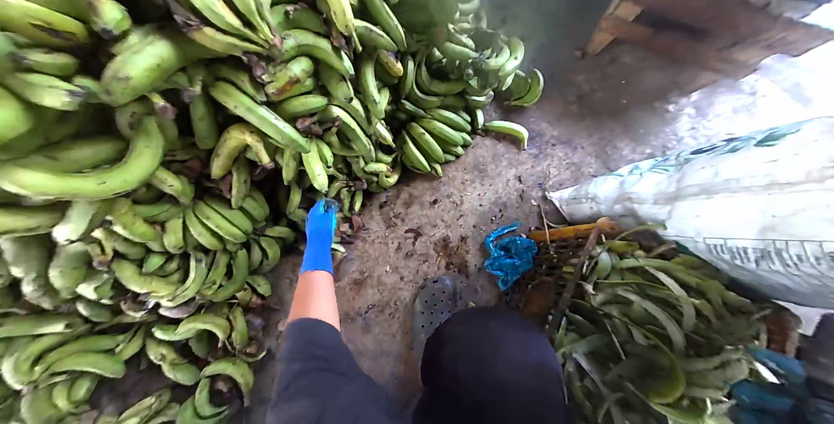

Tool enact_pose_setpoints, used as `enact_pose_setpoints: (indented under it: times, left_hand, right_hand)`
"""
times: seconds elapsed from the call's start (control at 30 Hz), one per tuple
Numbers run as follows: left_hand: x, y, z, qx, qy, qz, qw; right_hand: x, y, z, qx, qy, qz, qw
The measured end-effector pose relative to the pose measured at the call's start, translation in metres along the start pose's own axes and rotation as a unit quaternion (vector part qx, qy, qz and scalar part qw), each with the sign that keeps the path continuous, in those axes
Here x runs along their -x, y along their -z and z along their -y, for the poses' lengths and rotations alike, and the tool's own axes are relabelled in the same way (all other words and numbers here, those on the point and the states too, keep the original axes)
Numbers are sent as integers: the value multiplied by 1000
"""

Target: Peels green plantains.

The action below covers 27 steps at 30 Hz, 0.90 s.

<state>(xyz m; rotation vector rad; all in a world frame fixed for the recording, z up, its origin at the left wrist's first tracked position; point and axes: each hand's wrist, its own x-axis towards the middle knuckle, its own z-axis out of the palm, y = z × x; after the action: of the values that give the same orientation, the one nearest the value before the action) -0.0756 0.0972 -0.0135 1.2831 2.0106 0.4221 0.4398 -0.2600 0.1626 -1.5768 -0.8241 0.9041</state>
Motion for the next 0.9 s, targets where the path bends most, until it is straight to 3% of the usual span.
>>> enact_pose_setpoints:
  times: [0.07,0.17,0.2,0.27,0.3,0.37,0.43,0.47,0.53,0.63,0.7,0.8,0.83,0.9]
  left_hand:
    - [37,44,-10,205,-36,53,977]
    - [120,111,-31,483,-139,148,852]
    - [151,128,-38,520,-138,120,835]
    - [214,144,-62,485,-99,-39,868]
    - [233,142,-69,454,-129,-68,879]
    - [236,113,-66,351,-239,-56,904]
    - [235,65,-96,300,-295,28,907]
    - [241,44,-122,310,-306,90,896]
    - [266,8,-177,425,-292,200,833]
    - [318,-27,-230,521,-235,315,757]
    - [349,-47,-247,514,-243,347,745]
    - [391,-75,-250,465,-306,370,744]
    - [401,-82,-248,445,-337,381,737]
    - [416,-95,-241,403,-391,397,726]
  right_hand:
    - [5,-4,1,-33,10,15,999]
    - [16,-8,1,-67,28,38,997]
    - [20,-7,2,-74,35,39,996]
    - [27,-3,4,-97,53,35,993]
    - [30,-2,6,-116,56,31,991]
    - [33,-5,11,-156,41,6,987]
    - [38,-12,18,-205,19,-37,978]
    - [42,-18,26,-220,9,-65,973]
    - [50,-23,32,-202,1,-136,970]
    - [77,-19,8,-84,29,-187,978]
    - [98,-22,-17,19,20,-200,979]
    - [124,-34,-45,47,-61,-140,987]
    - [128,-37,-40,33,-38,-130,990]
    - [132,-41,-8,-9,143,-152,978]
